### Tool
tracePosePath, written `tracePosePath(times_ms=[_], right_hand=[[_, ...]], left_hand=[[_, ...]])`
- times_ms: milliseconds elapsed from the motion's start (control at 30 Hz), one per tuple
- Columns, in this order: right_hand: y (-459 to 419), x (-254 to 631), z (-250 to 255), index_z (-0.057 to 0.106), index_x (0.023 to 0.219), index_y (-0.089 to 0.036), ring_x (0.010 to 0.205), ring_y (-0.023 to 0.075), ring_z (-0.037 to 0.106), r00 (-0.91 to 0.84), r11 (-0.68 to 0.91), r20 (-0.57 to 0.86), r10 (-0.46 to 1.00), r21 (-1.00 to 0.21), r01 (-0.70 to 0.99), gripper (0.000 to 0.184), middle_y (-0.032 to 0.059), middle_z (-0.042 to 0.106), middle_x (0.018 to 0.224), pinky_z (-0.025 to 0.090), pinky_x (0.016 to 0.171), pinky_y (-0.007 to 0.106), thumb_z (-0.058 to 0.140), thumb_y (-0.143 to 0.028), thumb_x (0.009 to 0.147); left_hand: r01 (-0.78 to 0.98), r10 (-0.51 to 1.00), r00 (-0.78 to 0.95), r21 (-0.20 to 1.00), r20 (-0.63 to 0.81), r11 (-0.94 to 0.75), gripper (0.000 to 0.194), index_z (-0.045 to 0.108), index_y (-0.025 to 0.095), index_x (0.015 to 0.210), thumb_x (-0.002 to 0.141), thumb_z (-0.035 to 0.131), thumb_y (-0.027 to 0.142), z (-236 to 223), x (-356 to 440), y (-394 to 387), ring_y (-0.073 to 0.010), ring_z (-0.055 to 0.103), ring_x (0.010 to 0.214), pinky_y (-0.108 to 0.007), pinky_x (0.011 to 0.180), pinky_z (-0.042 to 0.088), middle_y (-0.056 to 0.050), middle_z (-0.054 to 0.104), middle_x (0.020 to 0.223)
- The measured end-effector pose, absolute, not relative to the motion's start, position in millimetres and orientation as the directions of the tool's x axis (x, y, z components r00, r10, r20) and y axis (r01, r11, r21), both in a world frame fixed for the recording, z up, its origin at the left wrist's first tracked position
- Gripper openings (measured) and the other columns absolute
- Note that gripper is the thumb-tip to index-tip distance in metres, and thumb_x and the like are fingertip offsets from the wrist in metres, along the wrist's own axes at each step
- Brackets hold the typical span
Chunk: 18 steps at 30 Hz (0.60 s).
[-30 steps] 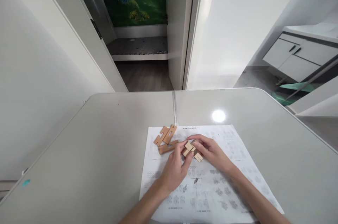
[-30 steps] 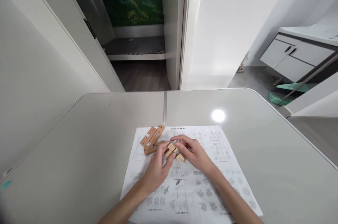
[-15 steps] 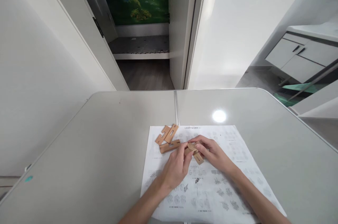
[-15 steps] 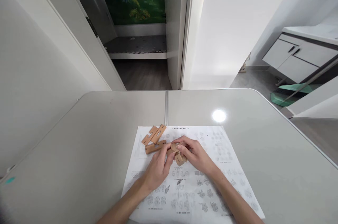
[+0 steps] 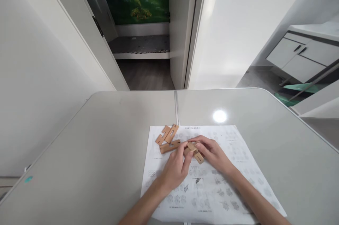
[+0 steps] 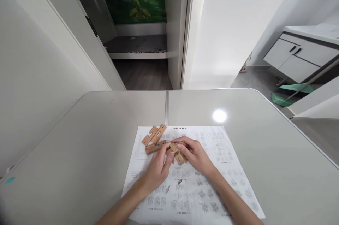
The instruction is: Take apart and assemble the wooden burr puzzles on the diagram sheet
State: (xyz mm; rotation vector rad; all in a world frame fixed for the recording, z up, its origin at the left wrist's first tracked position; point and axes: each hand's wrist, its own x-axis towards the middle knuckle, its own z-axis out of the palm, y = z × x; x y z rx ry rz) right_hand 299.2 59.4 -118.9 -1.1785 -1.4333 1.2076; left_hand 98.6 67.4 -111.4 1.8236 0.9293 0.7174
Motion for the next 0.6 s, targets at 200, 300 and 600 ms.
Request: tracePosePath(times_ms=[200, 300, 600], right_hand=[[58.8, 293.4, -117.8, 0.074, 0.119, -0.024, 0.068, 0.0238, 0.076, -0.149, 0.042, 0.042, 0.988, -0.999, -0.002, 0.032, 0.0049, 0.081, 0.083, 0.06, 0.067, 0.037, 0.06, -0.05, 0.105], [58.2, 293.0, -118.2, 0.076, 0.115, -0.024, 0.07, 0.025, 0.077, -0.117, 0.047, 0.042, 0.992, -0.998, 0.042, 0.033, 0.0065, 0.082, 0.087, 0.062, 0.067, 0.038, 0.062, -0.051, 0.103], [55.6, 290.7, -123.6, 0.076, 0.114, -0.022, 0.065, 0.0234, 0.077, -0.086, 0.055, 0.05, 0.995, -0.997, 0.06, 0.034, 0.005, 0.082, 0.08, 0.06, 0.061, 0.033, 0.061, -0.05, 0.104]], left_hand=[[0.283, 0.837, 0.537, 0.913, 0.102, -0.293, 0.069, 0.045, 0.023, 0.145, 0.091, 0.077, 0.05, -118.2, 100.6, 66.0, -0.0234, 0.065, 0.084, -0.037, 0.079, 0.054, -0.005, 0.069, 0.101], [0.264, 0.856, 0.508, 0.929, 0.095, -0.26, 0.059, 0.049, 0.024, 0.14, 0.092, 0.077, 0.042, -118.5, 103.4, 66.4, -0.0232, 0.067, 0.089, -0.036, 0.08, 0.056, -0.007, 0.071, 0.107], [0.269, 0.871, 0.482, 0.93, 0.096, -0.251, 0.052, 0.052, 0.023, 0.13, 0.087, 0.08, 0.032, -110.0, 106.5, 66.1, -0.0203, 0.066, 0.081, -0.033, 0.075, 0.055, -0.002, 0.069, 0.096]])
